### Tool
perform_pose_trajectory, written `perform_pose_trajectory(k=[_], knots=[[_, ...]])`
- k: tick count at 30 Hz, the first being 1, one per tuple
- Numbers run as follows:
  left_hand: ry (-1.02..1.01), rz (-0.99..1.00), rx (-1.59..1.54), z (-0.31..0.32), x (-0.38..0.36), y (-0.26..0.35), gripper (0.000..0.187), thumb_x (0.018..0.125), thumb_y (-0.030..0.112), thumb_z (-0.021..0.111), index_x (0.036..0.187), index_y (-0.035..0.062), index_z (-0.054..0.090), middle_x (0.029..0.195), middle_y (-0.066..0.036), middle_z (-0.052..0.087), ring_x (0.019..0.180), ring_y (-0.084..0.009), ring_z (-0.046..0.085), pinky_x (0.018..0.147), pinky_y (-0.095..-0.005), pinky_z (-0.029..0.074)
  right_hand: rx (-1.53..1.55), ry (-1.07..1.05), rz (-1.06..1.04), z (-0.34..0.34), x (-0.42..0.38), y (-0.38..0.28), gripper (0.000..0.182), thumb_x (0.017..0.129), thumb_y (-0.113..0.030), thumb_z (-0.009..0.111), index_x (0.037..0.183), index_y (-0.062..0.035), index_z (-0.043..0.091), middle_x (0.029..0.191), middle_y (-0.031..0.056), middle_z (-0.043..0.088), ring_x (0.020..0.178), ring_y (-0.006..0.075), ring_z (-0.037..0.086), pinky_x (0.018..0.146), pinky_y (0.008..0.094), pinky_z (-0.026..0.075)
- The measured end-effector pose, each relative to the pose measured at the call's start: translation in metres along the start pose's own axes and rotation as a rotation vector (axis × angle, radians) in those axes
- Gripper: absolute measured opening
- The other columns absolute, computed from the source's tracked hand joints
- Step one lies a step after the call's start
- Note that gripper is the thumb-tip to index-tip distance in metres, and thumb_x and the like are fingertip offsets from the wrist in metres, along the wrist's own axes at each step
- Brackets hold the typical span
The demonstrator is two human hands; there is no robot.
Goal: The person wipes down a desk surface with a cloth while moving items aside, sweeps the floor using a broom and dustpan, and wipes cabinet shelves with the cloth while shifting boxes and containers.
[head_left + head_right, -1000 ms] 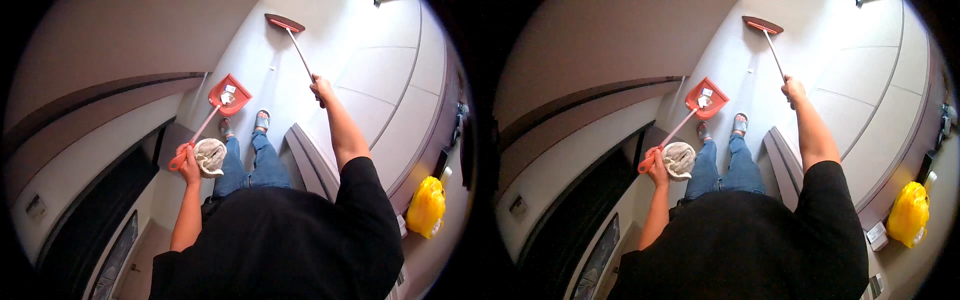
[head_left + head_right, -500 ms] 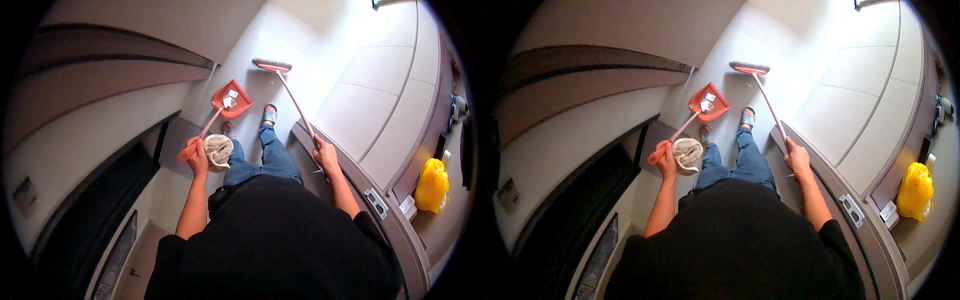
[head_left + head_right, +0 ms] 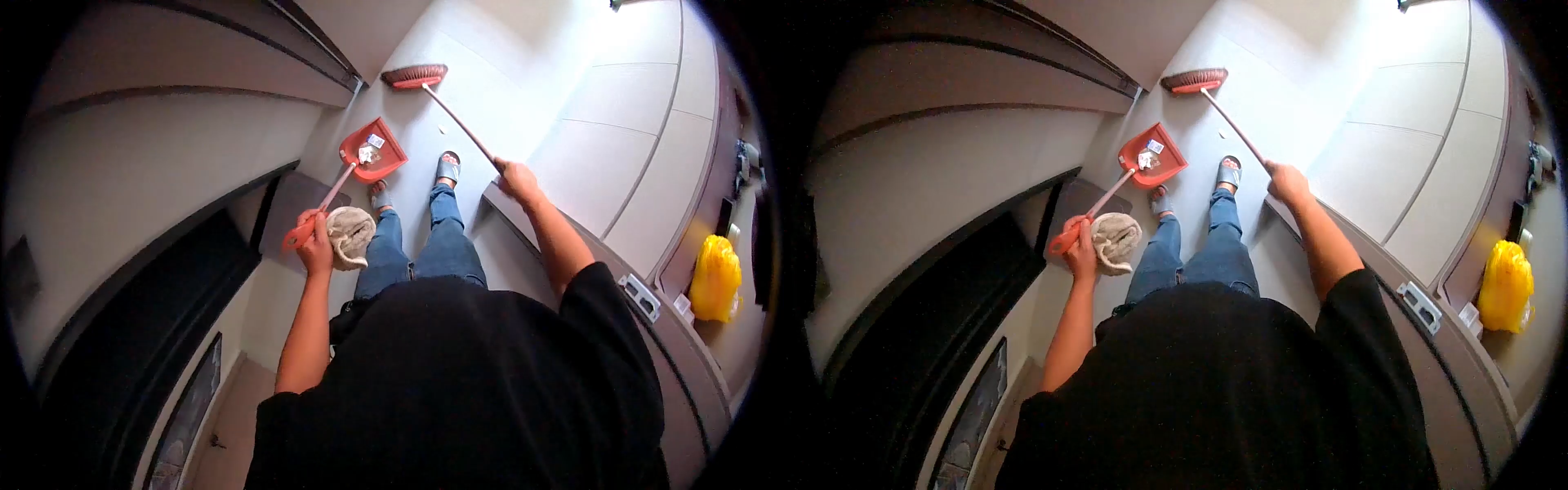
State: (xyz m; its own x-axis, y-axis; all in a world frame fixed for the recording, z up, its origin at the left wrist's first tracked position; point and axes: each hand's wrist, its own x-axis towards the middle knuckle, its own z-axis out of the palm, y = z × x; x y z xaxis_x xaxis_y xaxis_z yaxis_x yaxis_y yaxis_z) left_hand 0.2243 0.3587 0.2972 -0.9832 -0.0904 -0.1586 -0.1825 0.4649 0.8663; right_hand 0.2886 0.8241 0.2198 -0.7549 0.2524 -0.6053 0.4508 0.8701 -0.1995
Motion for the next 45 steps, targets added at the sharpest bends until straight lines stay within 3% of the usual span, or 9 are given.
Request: perform_pose_trajectory(k=[5,11,15,21,24,28,31,37,45], knots=[[-0.067,0.136,0.126,-0.001,0.010,0.003,0.018,0.100,0.020,0.061,0.107,0.0042,0.064,0.097,-0.013,0.069,0.089,-0.0269,0.067,0.080,-0.0361,0.052,-0.006,-0.171,0.154,0.012,-0.127,0.010,0.045,0.091,-0.014,0.053,0.133,-0.0259,0.062,0.102,0.0215,0.071,0.096,0.0404,0.069,0.083,0.0512,0.055],[-0.141,0.275,0.196,-0.004,0.014,0.035,0.017,0.099,0.021,0.063,0.102,0.0051,0.065,0.090,-0.013,0.070,0.084,-0.0297,0.069,0.075,-0.0385,0.053,0.145,-0.068,0.296,-0.013,-0.219,-0.016,0.057,0.084,-0.015,0.056,0.141,-0.0236,0.057,0.106,0.0232,0.070,0.099,0.0414,0.067,0.086,0.0521,0.054],[-0.137,0.309,0.230,-0.008,0.012,0.055,0.016,0.098,0.021,0.064,0.099,0.0046,0.065,0.091,-0.012,0.070,0.082,-0.0309,0.068,0.073,-0.0392,0.053,0.282,0.113,0.234,0.008,-0.200,-0.016,0.057,0.083,-0.015,0.056,0.140,-0.0083,0.055,0.108,0.0253,0.069,0.101,0.0433,0.065,0.090,0.0518,0.052],[-0.032,0.395,0.247,0.000,0.004,0.036,0.018,0.098,0.022,0.063,0.097,0.0036,0.065,0.092,-0.014,0.070,0.083,-0.0340,0.068,0.073,-0.0405,0.052,0.294,0.097,0.308,0.062,-0.118,-0.005,0.046,0.084,-0.015,0.057,0.128,-0.0015,0.061,0.104,0.0261,0.070,0.098,0.0412,0.068,0.086,0.0503,0.054],[-0.082,0.328,0.221,0.008,0.006,0.027,0.019,0.098,0.023,0.062,0.097,0.0036,0.065,0.091,-0.013,0.070,0.083,-0.0341,0.068,0.073,-0.0414,0.053,0.702,-0.111,0.642,0.041,-0.153,-0.075,0.044,0.082,-0.012,0.059,0.124,-0.0008,0.062,0.101,0.0253,0.071,0.094,0.0414,0.070,0.084,0.0503,0.055],[-0.106,0.309,0.205,0.010,0.011,0.024,0.020,0.098,0.024,0.063,0.098,0.0045,0.065,0.091,-0.014,0.070,0.085,-0.0341,0.068,0.074,-0.0421,0.053,0.349,-0.003,0.294,0.147,-0.192,-0.079,0.049,0.077,-0.009,0.062,0.125,-0.0019,0.062,0.092,0.0268,0.070,0.091,0.0441,0.070,0.084,0.0515,0.055],[-0.116,0.318,0.172,0.015,0.015,0.005,0.021,0.098,0.026,0.063,0.098,0.0050,0.065,0.092,-0.014,0.070,0.086,-0.0342,0.068,0.075,-0.0416,0.053,0.503,-0.161,0.294,0.141,-0.251,-0.121,0.057,0.078,-0.011,0.059,0.135,-0.0059,0.059,0.098,0.0289,0.069,0.094,0.0448,0.068,0.086,0.0508,0.054],[-0.110,0.301,0.202,0.007,0.012,0.018,0.022,0.097,0.026,0.063,0.098,0.0041,0.065,0.095,-0.013,0.070,0.087,-0.0341,0.068,0.077,-0.0406,0.053,0.571,-0.096,0.273,0.082,-0.336,-0.139,0.059,0.081,-0.015,0.063,0.140,-0.0112,0.057,0.100,0.0284,0.068,0.091,0.0442,0.068,0.085,0.0488,0.053],[-0.166,0.349,0.230,-0.001,0.017,0.032,0.019,0.098,0.023,0.063,0.101,0.0033,0.065,0.095,-0.013,0.069,0.088,-0.0315,0.068,0.077,-0.0390,0.052,0.385,0.202,0.271,0.055,-0.248,-0.064,0.061,0.079,-0.010,0.057,0.140,-0.0113,0.057,0.105,0.0269,0.068,0.094,0.0434,0.068,0.087,0.0504,0.054]])
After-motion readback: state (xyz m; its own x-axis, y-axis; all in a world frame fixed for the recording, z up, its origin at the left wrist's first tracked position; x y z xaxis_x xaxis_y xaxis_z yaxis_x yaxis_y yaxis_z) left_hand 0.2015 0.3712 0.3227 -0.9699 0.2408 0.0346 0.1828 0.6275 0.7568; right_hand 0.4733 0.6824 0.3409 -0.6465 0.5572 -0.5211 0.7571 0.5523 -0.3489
